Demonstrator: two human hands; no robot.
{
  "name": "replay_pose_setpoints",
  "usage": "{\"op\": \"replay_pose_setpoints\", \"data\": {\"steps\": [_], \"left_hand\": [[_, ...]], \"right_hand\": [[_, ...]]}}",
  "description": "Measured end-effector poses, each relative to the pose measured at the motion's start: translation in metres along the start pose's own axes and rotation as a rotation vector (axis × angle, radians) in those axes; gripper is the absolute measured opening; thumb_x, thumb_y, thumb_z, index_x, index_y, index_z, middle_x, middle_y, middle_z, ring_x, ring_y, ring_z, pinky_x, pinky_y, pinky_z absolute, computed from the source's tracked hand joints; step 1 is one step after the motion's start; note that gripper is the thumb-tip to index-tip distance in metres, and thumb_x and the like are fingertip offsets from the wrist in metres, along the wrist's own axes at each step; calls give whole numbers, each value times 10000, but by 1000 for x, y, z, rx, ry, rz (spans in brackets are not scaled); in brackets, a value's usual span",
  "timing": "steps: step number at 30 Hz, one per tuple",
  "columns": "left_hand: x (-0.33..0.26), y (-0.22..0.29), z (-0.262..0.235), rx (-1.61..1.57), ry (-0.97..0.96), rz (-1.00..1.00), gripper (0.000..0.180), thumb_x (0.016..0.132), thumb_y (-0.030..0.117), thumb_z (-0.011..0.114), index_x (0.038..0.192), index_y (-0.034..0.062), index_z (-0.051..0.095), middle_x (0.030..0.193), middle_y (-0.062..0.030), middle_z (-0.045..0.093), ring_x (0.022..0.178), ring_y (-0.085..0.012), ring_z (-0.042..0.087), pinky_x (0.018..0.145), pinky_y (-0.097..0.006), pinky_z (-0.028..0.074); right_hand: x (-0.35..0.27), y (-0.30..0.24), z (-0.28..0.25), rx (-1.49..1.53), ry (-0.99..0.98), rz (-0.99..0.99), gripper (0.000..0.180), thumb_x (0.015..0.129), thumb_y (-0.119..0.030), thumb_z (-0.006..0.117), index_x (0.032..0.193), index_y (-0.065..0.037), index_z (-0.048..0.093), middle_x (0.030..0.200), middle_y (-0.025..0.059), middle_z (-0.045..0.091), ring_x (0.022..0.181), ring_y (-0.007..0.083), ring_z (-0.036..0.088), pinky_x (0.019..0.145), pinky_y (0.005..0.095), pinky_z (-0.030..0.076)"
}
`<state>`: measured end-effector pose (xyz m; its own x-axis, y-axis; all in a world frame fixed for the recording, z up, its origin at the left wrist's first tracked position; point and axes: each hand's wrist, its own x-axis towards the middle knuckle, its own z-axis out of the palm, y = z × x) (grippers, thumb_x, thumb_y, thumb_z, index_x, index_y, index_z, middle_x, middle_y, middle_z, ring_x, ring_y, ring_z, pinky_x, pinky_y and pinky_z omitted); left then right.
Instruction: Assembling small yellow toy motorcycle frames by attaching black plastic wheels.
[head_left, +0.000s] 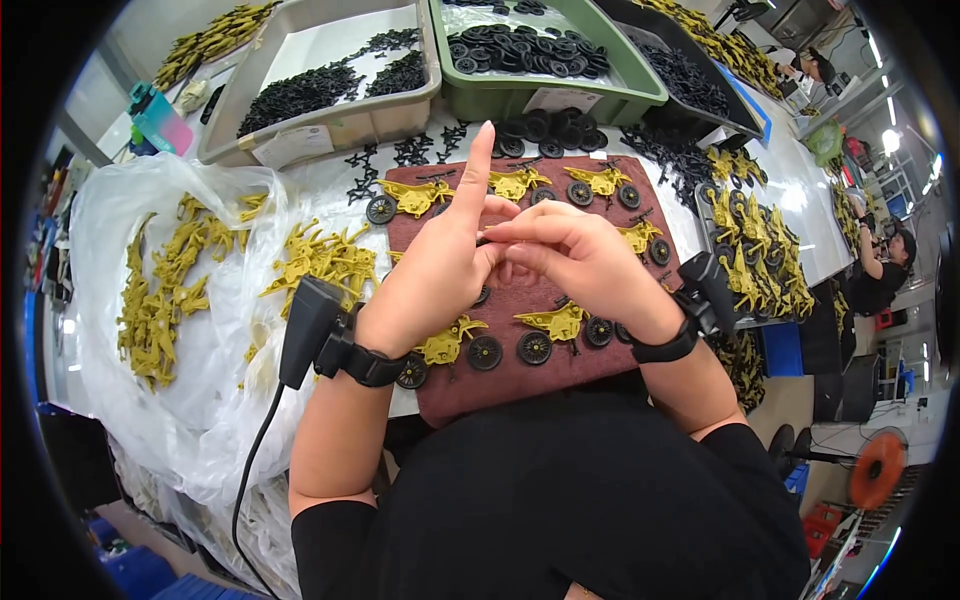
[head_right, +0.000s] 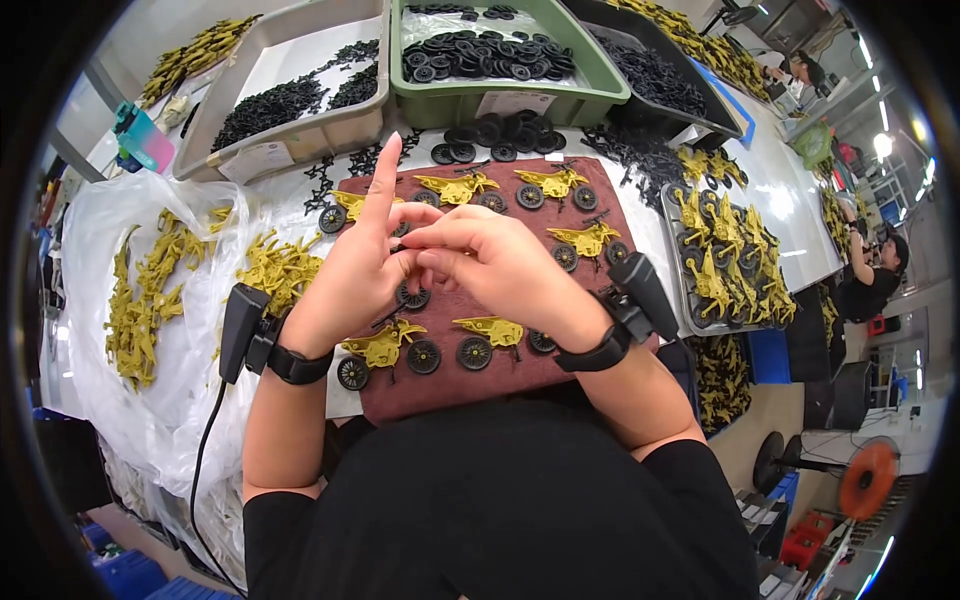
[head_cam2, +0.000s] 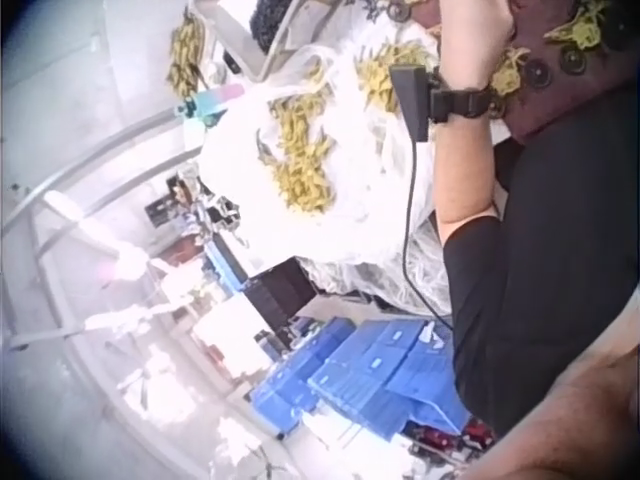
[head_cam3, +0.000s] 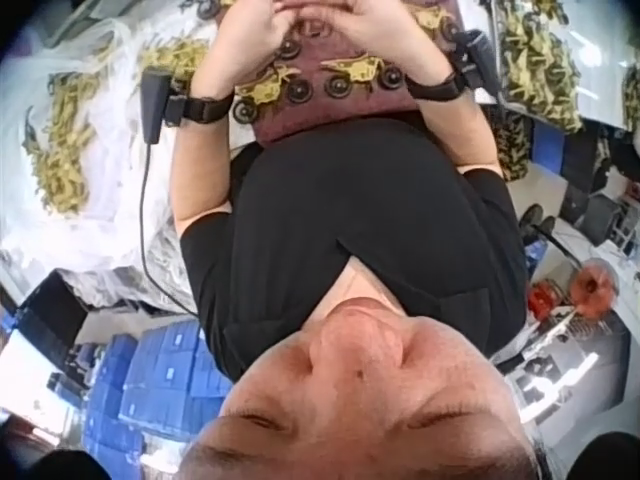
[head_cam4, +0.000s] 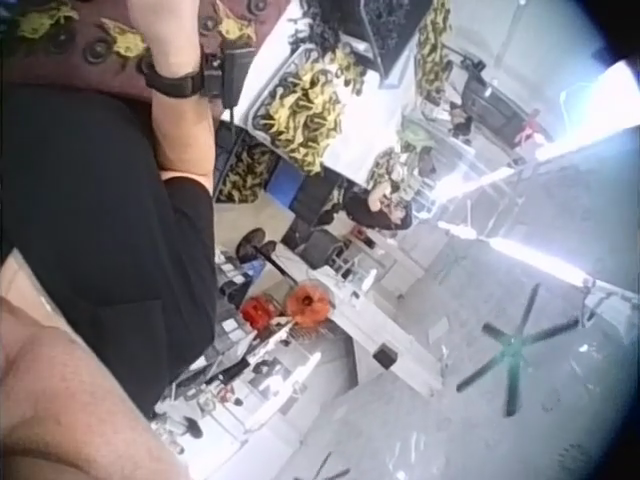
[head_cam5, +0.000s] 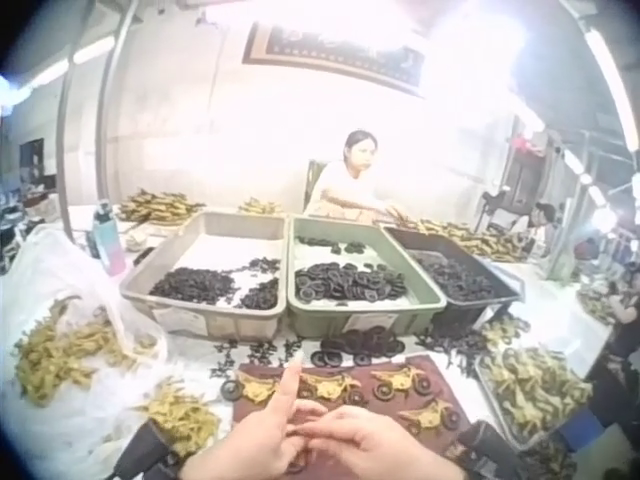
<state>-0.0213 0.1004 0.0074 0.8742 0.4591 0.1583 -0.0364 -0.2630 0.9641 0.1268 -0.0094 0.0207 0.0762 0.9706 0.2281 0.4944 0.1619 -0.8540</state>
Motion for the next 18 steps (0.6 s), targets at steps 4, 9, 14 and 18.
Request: {"op": "replay_pose_setpoints", "data": {"steps": [4,9,14,18], "left_hand": [[-11,5,-6,228,75,136,968,747,-191,468,1505,207,15,1203,-225,534,1063,-339,560,880,-357,468],[-23,9,-11,337,25,298,953,723,-206,453,1507,202,95,1333,-229,404,1183,-338,470,953,-348,412],[-32,17,-26,284,111,-55,672,829,-127,450,1432,149,342,1219,-185,555,971,-243,598,817,-300,470],[-37,-19,-45,592,250,13,436,842,-76,495,1251,68,541,1062,-152,634,878,-259,619,810,-315,476]], "right_hand": [[9,-18,13,157,1,274,157,872,-111,640,961,18,649,791,62,651,655,91,597,609,248,489],[18,-1,17,329,-132,293,148,882,-115,635,928,25,617,789,48,653,650,84,591,589,224,482],[20,12,18,398,-118,366,160,895,-110,622,976,25,595,790,34,631,669,83,593,611,216,492],[21,20,27,473,-135,418,153,905,-92,597,1001,27,582,785,38,624,657,89,600,588,225,505]]}}
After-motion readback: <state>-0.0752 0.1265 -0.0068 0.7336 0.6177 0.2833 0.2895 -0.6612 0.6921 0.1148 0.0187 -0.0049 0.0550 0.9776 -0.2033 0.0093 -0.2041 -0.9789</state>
